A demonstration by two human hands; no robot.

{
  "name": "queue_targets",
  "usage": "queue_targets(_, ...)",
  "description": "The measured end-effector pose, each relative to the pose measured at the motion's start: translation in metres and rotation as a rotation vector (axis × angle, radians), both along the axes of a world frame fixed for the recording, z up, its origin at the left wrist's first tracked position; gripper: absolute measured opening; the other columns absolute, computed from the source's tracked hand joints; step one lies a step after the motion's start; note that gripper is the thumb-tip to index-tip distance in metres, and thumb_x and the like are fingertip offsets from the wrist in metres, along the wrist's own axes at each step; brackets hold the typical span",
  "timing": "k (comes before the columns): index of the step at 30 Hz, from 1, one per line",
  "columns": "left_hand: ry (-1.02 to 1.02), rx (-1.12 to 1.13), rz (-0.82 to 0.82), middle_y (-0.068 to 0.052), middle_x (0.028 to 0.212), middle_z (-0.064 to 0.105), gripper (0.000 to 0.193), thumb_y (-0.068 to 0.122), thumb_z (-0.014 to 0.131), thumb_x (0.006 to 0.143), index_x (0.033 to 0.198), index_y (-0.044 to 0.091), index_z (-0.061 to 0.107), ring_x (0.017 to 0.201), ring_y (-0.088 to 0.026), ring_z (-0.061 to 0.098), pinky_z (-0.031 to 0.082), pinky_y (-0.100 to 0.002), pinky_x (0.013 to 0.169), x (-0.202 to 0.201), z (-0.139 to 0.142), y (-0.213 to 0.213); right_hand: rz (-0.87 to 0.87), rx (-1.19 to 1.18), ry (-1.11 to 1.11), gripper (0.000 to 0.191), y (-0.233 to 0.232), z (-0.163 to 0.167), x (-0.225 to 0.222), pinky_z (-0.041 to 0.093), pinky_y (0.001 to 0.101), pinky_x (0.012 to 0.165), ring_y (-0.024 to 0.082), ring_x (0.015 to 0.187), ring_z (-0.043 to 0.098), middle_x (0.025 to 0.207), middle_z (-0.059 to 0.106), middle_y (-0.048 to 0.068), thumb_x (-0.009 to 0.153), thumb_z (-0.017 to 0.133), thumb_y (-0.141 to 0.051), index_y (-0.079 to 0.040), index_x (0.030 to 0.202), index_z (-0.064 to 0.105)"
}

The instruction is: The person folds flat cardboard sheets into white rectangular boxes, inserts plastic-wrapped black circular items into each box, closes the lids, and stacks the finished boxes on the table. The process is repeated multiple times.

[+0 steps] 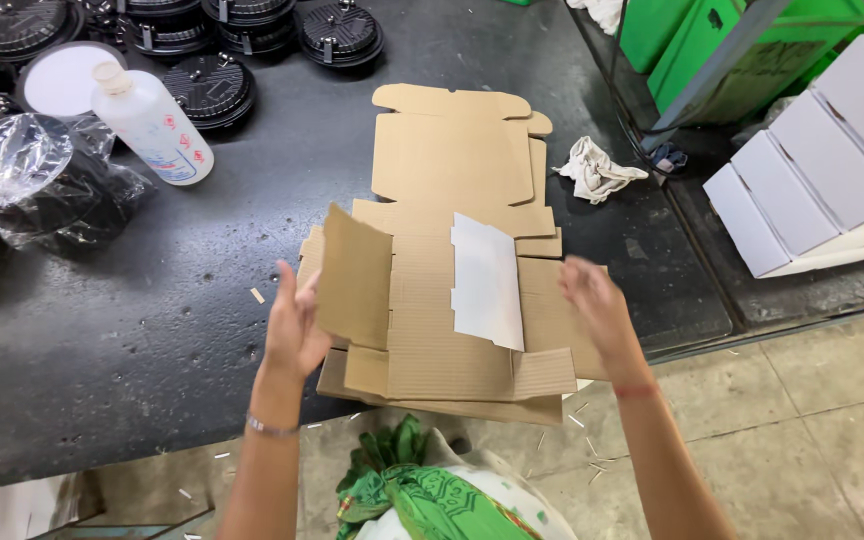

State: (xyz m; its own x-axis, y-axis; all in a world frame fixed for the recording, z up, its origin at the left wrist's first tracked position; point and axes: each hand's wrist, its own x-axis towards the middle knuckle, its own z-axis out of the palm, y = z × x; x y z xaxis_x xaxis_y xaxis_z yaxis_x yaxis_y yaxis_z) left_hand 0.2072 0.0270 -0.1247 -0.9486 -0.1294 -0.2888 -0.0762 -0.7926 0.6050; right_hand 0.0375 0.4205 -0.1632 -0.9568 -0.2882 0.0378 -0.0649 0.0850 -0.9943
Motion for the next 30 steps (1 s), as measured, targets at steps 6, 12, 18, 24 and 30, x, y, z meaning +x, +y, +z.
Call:
queue_targets(6,0.055,-0.206,-0.012,-0.007,0.109,0.068,0.066,0.06,0.037,0.11,0.137,0.004,0.06,0.094,-0.017,0.066,0.057,-0.032,0.076,-0.064,-0.032,-0.019,-0.244,0.343,0.177,0.061,-0.049,-0.001,-0.072,0.053,0.0295,0.09,0.017,0.11,0.068,0.129,0.066,0.017,0.094,0.074,-0.033,0.005,0.137,0.055)
queue_targets(12,0.149,-0.231,0.045,-0.002,0.112,0.065,0.05,0.05,0.048,0.11,0.135,0.009,0.061,0.097,-0.013,0.063,0.055,-0.029,0.077,-0.087,-0.038,-0.012,-0.281,0.62,0.189,0.057,-0.069,0.009,-0.09,0.057,0.0318,0.084,0.018,0.094,0.072,0.11,0.077,0.018,0.086,0.083,-0.03,0.004,0.129,0.066)
queue_targets(18,-0.232,-0.038,0.089,-0.003,0.106,0.066,0.041,0.048,0.055,0.098,0.125,0.017,0.052,0.088,-0.018,0.074,0.063,-0.032,0.077,-0.118,-0.018,-0.007,-0.279,0.222,-0.097,0.046,-0.074,0.019,-0.093,0.054,0.0275,0.08,0.014,0.091,0.066,0.104,0.071,0.01,0.084,0.085,-0.018,0.006,0.119,0.066)
queue_targets(24,-0.152,-0.55,0.14,-0.002,0.068,0.053,0.032,0.031,0.07,0.097,0.094,0.006,0.049,0.052,-0.012,0.052,0.044,-0.031,0.043,-0.132,-0.012,-0.01,-0.208,0.119,-0.189,0.042,-0.073,0.02,-0.095,0.053,0.0264,0.075,0.012,0.089,0.065,0.103,0.07,0.007,0.081,0.083,-0.009,0.001,0.117,0.064)
queue_targets(30,-0.096,-0.935,0.283,-0.001,0.074,0.055,0.021,0.018,0.065,0.1,0.089,0.0,0.061,0.068,-0.012,0.05,0.045,-0.034,0.058,-0.157,-0.022,-0.021,-0.204,-0.278,-0.489,0.033,-0.087,0.013,-0.1,0.06,0.0257,0.072,0.014,0.085,0.068,0.099,0.069,0.006,0.08,0.082,-0.008,-0.004,0.105,0.061)
